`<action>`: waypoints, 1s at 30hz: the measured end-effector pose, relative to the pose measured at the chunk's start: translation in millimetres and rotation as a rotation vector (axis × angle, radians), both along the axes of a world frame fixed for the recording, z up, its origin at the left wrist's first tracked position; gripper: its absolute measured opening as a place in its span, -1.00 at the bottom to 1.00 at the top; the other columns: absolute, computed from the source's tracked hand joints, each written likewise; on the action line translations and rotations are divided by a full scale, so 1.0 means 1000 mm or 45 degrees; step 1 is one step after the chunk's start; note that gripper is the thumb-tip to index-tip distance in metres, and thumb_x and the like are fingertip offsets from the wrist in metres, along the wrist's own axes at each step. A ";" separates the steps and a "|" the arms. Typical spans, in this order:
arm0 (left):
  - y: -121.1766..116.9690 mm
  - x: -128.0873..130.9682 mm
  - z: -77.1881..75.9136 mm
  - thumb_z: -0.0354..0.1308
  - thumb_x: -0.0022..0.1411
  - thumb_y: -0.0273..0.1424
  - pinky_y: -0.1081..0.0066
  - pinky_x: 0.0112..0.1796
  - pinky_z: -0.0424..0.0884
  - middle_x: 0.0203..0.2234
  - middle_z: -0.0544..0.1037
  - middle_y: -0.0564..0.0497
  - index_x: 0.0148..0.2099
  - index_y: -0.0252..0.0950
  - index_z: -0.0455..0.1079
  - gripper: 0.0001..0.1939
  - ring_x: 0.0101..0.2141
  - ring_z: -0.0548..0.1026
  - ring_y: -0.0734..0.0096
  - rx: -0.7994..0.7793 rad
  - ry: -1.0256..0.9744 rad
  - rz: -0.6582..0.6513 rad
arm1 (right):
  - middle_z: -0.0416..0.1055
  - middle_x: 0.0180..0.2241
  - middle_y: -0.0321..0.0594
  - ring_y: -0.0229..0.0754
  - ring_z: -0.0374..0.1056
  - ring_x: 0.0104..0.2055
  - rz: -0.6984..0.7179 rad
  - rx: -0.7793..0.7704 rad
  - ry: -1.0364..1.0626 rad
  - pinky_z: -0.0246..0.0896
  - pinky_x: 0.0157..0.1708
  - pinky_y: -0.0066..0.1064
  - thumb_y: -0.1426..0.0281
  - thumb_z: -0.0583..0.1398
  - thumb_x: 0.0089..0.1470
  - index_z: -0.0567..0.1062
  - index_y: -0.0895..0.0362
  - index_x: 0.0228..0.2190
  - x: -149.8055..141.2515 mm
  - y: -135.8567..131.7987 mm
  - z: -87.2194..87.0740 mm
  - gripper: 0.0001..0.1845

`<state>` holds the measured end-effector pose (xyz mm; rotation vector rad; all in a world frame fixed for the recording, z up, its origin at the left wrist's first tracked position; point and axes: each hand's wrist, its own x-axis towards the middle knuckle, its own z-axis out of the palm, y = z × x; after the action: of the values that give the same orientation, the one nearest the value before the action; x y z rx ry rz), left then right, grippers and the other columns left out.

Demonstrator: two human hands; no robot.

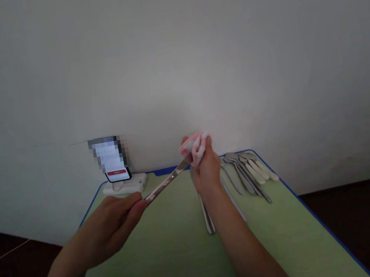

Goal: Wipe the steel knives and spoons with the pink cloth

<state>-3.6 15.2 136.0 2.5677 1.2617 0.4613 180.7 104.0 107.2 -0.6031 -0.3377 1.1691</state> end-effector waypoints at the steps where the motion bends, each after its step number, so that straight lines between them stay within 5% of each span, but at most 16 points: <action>1: 0.000 0.000 0.000 -0.24 0.41 -0.30 0.40 -0.52 -0.01 -0.66 0.16 0.19 -0.44 -0.23 0.13 -0.65 -0.64 0.17 0.51 -0.021 -0.018 -0.015 | 0.50 -0.46 -0.26 -0.26 0.47 -0.37 -0.036 0.009 0.006 0.39 -0.33 -0.40 0.23 0.07 0.18 0.45 0.16 -0.37 0.003 0.001 0.001 -0.72; 6: 0.003 -0.005 -0.001 -0.22 0.39 -0.29 0.42 -0.52 0.01 -0.66 0.16 0.19 -0.46 -0.24 0.12 -0.65 -0.63 0.17 0.52 -0.083 -0.081 -0.005 | 0.50 -0.44 -0.30 -0.26 0.46 -0.38 -0.008 -0.009 0.035 0.40 -0.30 -0.37 0.20 0.10 0.15 0.45 0.13 -0.33 -0.008 -0.004 0.000 -0.74; 12: 0.006 -0.010 0.000 -0.21 0.38 -0.24 0.44 -0.53 0.04 -0.67 0.17 0.18 -0.49 -0.23 0.10 -0.62 -0.63 0.17 0.52 -0.159 -0.127 0.085 | 0.48 -0.51 -0.30 -0.23 0.46 -0.31 0.180 0.094 -0.100 0.35 -0.23 -0.38 0.15 0.14 0.10 0.42 0.14 -0.52 -0.032 -0.018 -0.005 -0.66; 25: 0.007 -0.002 0.000 -0.23 0.38 -0.17 0.42 -0.50 0.06 -0.62 0.19 0.17 -0.45 -0.22 0.08 -0.62 -0.58 0.19 0.47 -0.323 -0.106 0.047 | 0.50 -0.43 -0.32 -0.20 0.50 -0.32 0.091 0.162 -0.010 0.35 -0.12 -0.23 0.05 0.08 0.11 0.43 0.10 -0.36 -0.012 -0.009 0.005 -0.63; 30: 0.008 0.007 -0.005 -0.25 0.37 -0.19 0.40 -0.47 0.07 -0.60 0.21 0.14 -0.43 -0.22 0.08 -0.65 -0.55 0.20 0.43 -0.282 -0.043 0.078 | 0.52 -0.41 -0.25 -0.16 0.46 -0.27 0.272 0.162 -0.346 0.29 -0.10 -0.26 0.06 0.11 0.09 0.52 0.15 -0.39 -0.042 -0.027 -0.004 -0.58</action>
<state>3.3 23.3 131.2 2.3342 1.3040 0.3530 138.5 77.3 103.5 -0.6262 -0.7172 1.2604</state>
